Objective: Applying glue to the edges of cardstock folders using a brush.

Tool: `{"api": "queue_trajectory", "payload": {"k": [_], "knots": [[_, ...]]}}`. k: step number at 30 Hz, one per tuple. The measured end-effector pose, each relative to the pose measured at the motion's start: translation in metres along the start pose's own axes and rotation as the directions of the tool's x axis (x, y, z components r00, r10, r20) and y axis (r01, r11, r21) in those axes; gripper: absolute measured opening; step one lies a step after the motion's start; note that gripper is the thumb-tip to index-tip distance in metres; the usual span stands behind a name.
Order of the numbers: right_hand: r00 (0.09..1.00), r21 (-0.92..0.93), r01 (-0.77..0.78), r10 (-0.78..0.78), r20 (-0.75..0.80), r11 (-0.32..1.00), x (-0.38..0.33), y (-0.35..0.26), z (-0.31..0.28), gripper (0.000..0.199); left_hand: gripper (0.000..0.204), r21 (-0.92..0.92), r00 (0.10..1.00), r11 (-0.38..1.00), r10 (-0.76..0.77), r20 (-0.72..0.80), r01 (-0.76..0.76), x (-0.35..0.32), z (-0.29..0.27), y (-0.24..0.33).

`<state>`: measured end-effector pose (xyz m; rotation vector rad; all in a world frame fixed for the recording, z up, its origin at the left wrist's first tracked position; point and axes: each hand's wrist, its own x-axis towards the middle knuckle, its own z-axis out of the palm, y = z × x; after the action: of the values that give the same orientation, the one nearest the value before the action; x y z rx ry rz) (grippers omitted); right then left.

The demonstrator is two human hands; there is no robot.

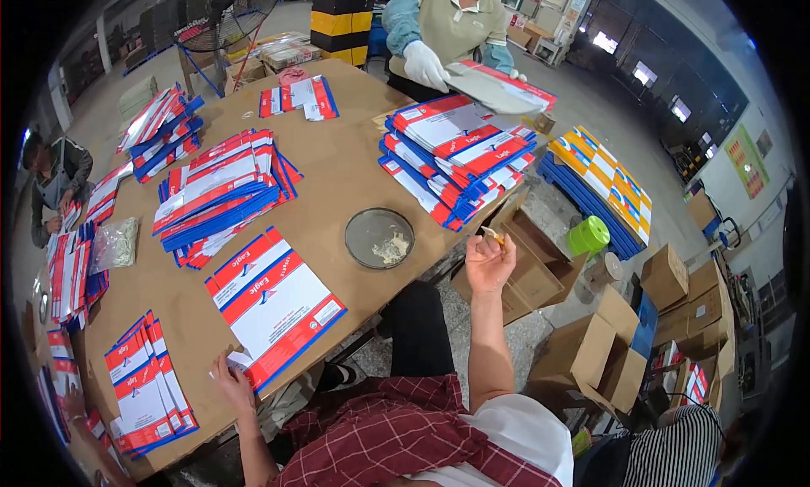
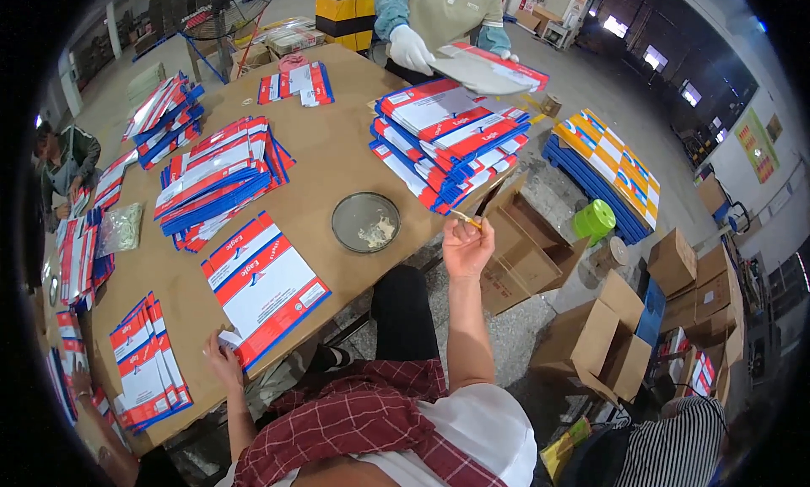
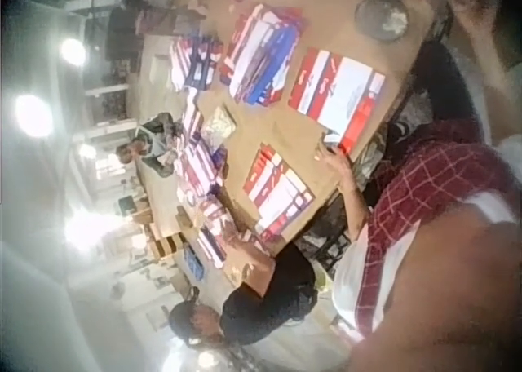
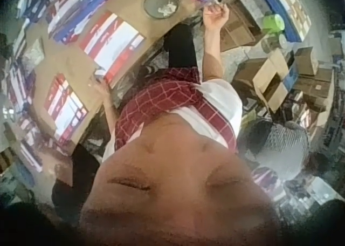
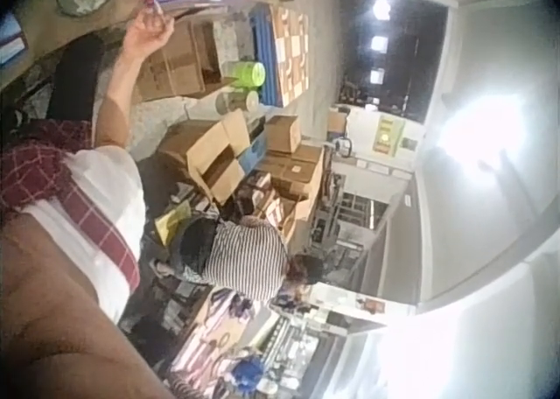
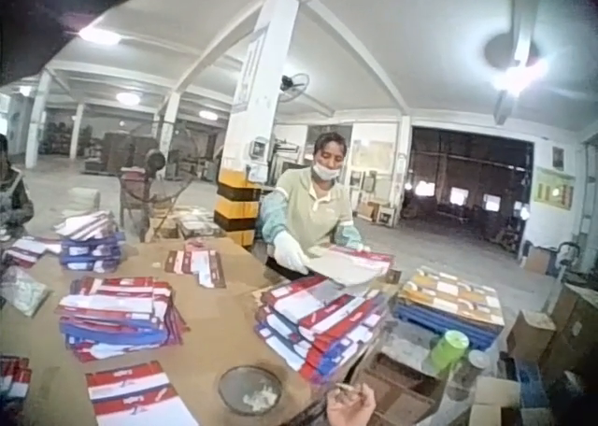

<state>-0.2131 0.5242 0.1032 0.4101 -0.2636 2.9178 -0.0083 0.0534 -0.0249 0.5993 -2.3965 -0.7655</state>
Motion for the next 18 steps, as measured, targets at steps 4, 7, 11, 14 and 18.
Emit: {"api": "queue_trajectory", "payload": {"k": [4, 7, 11, 14, 18], "knots": [[1.0, 0.012, -0.013, 0.013, -0.011, 1.0, -0.0088, 0.0031, -0.0012, 0.022, 0.042, -0.009, 0.999, 0.999, -0.032, 0.027, 0.032, -0.0002, -0.0038, 0.0041], [1.0, 0.001, -0.017, 0.017, 0.003, 1.0, -0.0117, 0.0037, -0.0005, 0.022, 0.042, 0.007, 1.0, 1.0, 0.002, 0.007, -0.002, -0.0005, -0.003, 0.0025], [1.0, 0.007, -0.029, 0.029, -0.005, 1.0, -0.0117, 0.0055, -0.0006, 0.021, 0.044, 0.036, 0.999, 0.998, 0.046, -0.02, -0.046, -0.0013, -0.0003, -0.0057], [1.0, -0.003, -0.028, 0.028, -0.008, 1.0, -0.0095, 0.0071, 0.0003, 0.021, 0.045, 0.027, 1.0, 0.999, 0.025, 0.006, -0.025, 0.0009, -0.0003, -0.0023], [0.999, -0.01, -0.029, 0.029, -0.025, 1.0, -0.006, 0.009, -0.0016, 0.02, 0.045, 0.025, 1.0, 1.0, 0.001, 0.017, -0.002, 0.0025, -0.0006, -0.0011]]}}
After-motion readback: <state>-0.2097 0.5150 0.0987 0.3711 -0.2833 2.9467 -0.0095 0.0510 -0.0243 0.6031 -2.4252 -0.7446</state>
